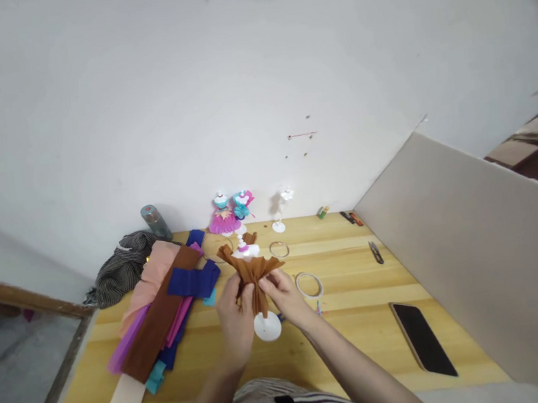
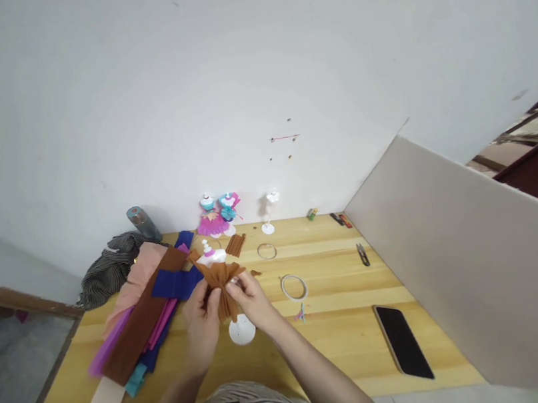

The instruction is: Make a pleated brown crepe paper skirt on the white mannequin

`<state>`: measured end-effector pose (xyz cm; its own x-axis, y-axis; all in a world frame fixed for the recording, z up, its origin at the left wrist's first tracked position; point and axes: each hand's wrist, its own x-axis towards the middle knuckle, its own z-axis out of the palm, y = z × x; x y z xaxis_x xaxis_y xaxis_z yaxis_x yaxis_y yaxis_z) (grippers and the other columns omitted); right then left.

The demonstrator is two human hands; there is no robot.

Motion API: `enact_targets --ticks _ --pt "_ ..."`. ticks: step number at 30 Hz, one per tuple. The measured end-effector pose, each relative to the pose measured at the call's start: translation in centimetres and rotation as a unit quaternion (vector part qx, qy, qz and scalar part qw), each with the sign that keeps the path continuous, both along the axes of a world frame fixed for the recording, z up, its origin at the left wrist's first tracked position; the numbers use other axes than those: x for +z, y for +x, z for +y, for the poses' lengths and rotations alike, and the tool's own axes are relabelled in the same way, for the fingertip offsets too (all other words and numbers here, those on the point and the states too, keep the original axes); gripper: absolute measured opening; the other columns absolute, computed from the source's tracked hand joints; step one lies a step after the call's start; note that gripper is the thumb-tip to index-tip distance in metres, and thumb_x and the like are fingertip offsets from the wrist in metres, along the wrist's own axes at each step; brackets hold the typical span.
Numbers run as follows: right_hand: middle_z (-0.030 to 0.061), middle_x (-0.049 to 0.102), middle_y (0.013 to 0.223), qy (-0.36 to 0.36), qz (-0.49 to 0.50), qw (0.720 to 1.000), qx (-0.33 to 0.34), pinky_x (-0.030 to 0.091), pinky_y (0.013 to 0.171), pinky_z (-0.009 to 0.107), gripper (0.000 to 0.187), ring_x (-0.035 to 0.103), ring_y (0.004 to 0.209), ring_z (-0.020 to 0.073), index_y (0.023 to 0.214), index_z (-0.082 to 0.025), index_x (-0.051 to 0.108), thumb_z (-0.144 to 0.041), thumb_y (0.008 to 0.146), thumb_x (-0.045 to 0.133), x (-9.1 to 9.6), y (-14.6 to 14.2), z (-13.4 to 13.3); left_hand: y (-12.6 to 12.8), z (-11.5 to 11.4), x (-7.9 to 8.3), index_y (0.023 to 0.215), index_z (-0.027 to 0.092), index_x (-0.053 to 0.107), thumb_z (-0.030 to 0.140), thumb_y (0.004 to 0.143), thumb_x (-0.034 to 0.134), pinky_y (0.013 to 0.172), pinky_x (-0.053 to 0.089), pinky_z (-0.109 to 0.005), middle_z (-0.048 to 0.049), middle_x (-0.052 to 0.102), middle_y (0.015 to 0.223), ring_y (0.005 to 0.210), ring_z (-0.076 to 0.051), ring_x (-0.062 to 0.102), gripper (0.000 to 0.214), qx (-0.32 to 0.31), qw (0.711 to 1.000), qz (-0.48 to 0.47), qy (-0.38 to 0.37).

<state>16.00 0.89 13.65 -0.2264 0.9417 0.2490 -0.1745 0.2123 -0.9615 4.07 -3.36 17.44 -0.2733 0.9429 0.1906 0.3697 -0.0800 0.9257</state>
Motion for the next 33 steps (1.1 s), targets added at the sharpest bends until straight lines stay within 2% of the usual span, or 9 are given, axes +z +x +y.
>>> enact_targets --ticks 6,10,14,19,28,30,33 --pt "0.0016 0.067 0.085 -0.025 0.012 0.999 -0.021 0.048 0.079 0.031 0.032 0.06 0.081 0.0185 0.103 -0.023 0.064 -0.046 0.081 0.061 -0.9 -0.5 0.1 0.2 0.3 -0.1 0.1 0.018 0.064 0.025 0.087 0.046 0.077 0.048 -0.028 -0.0062 0.07 0.095 0.085 -0.018 0.063 0.023 -0.003 1.0 0.019 -0.013" --pt "0.0039 0.068 0.1 -0.055 0.087 0.995 0.012 0.047 0.091 0.035 0.034 0.061 0.095 0.0211 0.111 -0.024 0.062 -0.044 0.083 0.061 -1.4 -1.1 0.2 0.3 0.4 -0.3 0.105 0.017 0.063 0.028 0.09 0.041 0.084 0.047 -0.033 -0.0106 0.069 0.103 0.094 -0.021 0.063 0.029 -0.023 0.999 0.042 -0.024" --pt "0.0059 0.067 0.11 -0.078 0.143 0.986 0.032 0.046 0.094 0.038 0.037 0.061 0.104 0.0234 0.113 -0.024 0.062 -0.043 0.081 0.063 -1.8 -1.3 0.3 0.4 0.3 -0.5 0.111 0.017 0.062 0.029 0.092 0.036 0.09 0.045 -0.033 -0.0115 0.067 0.111 0.103 -0.021 0.061 0.034 -0.031 0.999 0.014 -0.024" --pt "0.0054 0.069 0.11 -0.085 0.134 0.987 0.029 0.045 0.097 0.038 0.037 0.062 0.104 0.0227 0.113 -0.024 0.062 -0.044 0.081 0.063 -1.8 -1.4 0.0 0.5 0.3 -0.4 0.103 0.016 0.065 0.03 0.09 0.042 0.078 0.046 -0.03 -0.009 0.071 0.1 0.087 -0.019 0.064 0.03 0.005 0.998 -0.007 -0.059" --pt "0.0067 0.067 0.113 -0.057 0.062 0.996 -0.005 0.043 0.098 0.038 0.041 0.06 0.106 0.0234 0.119 -0.022 0.059 -0.044 0.084 0.058 -1.5 -1.9 -0.4 0.8 0.6 0.0 0.076 0.019 0.061 0.026 0.09 0.039 0.063 0.04 -0.026 -0.0026 0.065 0.069 0.064 -0.016 0.058 0.028 0.06 0.994 0.071 -0.062" --pt "0.0069 0.066 0.115 -0.047 0.052 0.998 -0.007 0.043 0.098 0.037 0.041 0.059 0.107 0.0233 0.12 -0.022 0.058 -0.043 0.085 0.057 -1.3 -2.0 -0.5 0.9 0.4 -0.1 0.076 0.019 0.06 0.026 0.091 0.036 0.063 0.041 -0.027 -0.0037 0.065 0.07 0.065 -0.017 0.058 0.029 0.058 0.993 0.092 -0.055" --pt "0.0065 0.065 0.116 -0.036 0.044 0.998 -0.012 0.042 0.099 0.036 0.039 0.057 0.111 0.0234 0.12 -0.023 0.058 -0.042 0.086 0.057 -0.9 -2.0 -0.7 1.0 -0.1 -0.4 0.089 0.018 0.062 0.025 0.093 0.034 0.071 0.046 -0.03 -0.0086 0.069 0.084 0.078 -0.02 0.063 0.029 0.036 0.993 0.109 -0.033"
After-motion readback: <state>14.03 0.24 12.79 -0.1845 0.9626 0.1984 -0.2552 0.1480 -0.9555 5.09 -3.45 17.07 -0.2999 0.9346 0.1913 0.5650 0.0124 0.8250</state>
